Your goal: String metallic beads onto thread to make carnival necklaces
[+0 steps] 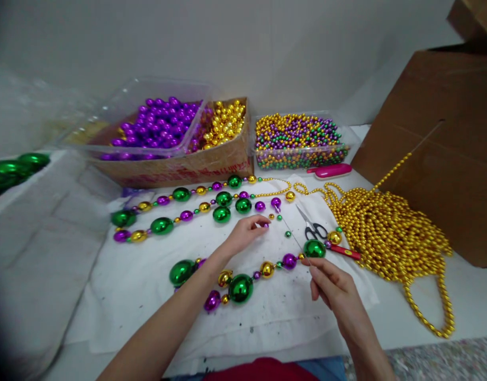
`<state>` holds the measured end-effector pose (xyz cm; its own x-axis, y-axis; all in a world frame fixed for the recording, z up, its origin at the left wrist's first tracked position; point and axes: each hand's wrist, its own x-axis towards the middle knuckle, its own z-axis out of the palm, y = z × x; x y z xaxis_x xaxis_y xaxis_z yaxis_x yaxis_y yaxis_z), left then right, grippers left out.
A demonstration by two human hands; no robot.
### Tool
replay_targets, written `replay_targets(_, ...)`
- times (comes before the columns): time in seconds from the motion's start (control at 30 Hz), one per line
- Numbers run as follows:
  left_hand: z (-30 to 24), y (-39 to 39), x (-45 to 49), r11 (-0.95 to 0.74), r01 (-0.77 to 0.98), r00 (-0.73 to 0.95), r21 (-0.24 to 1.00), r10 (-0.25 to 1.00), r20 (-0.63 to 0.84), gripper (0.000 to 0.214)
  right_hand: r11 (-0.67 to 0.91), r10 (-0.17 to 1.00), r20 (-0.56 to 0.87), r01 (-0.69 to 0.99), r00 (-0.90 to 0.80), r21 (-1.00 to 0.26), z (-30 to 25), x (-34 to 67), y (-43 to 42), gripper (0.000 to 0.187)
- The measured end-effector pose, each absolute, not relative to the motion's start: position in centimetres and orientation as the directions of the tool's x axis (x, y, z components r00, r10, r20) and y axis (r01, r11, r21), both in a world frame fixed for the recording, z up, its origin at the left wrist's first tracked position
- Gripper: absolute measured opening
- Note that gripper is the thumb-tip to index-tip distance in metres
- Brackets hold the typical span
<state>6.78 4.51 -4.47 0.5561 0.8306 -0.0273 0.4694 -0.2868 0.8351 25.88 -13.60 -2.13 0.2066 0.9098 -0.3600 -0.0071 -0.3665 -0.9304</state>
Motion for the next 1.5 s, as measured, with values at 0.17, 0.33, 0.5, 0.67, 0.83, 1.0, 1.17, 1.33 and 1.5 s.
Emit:
replay_targets(0.17,-3.2,4.4,3.4,0.322,-0.164,0.445,0.932,0.868,-0.221,0.028,-0.404,0.911,-0.402,0.003,0.094,-0.915,-1.8,24.1,-13.9,0.051)
replay_targets(0.33,-2.9,2.7,1.2,0.481,-0.45,0.421,0.752,0.857,-0.296,0.017,-0.407,0.913,-0.406,0.056,0.025,-0.912,-1.3,22.2,-13.7,0.052)
replay_targets(0.5,-3.7,1.3,0.8,0.513,-0.6,0.392,0.614,0.857,-0.334,0.016,-0.36,0.931,-0.365,0.144,-0.013,-0.922,-0.9,21.3,-13.5,0.052)
replay_targets(0.67,-4.3,0.8,0.7,0.5,-0.645,0.371,0.578,0.866,-0.336,0.016,-0.358,0.932,-0.363,0.224,0.022,-0.906,-0.9,20.9,-13.9,0.055)
replay_targets(0.83,-4.3,0.6,0.5,0.497,-0.619,0.353,0.608,0.868,-0.35,0.013,-0.368,0.928,-0.369,0.225,0.041,-0.902,-0.8,20.8,-14.2,0.058)
replay_targets(1.0,-4.1,0.4,0.3,0.499,-0.604,0.33,0.621,0.866,-0.375,0.013,-0.378,0.925,-0.378,0.237,0.045,-0.895,-0.6,20.7,-14.1,0.061)
replay_targets(1.17,-4.0,0.1,0.6,0.48,-0.608,0.293,0.633,0.876,-0.382,0.011,-0.369,0.928,-0.369,0.239,0.048,-0.898,-0.5,20.5,-14.1,0.059)
replay_targets(1.33,-4.0,-0.1,1.2,0.468,-0.611,0.274,0.638,0.882,-0.384,0.008,-0.353,0.935,-0.349,0.209,0.056,-0.912,-0.9,20.4,-14.2,0.052)
replay_targets(1.5,-3.9,-0.4,1.6,0.448,-0.654,0.26,0.609,0.89,-0.374,0.006,-0.355,0.935,-0.349,0.194,0.067,-0.914,-1.2,20.4,-14.2,0.051)
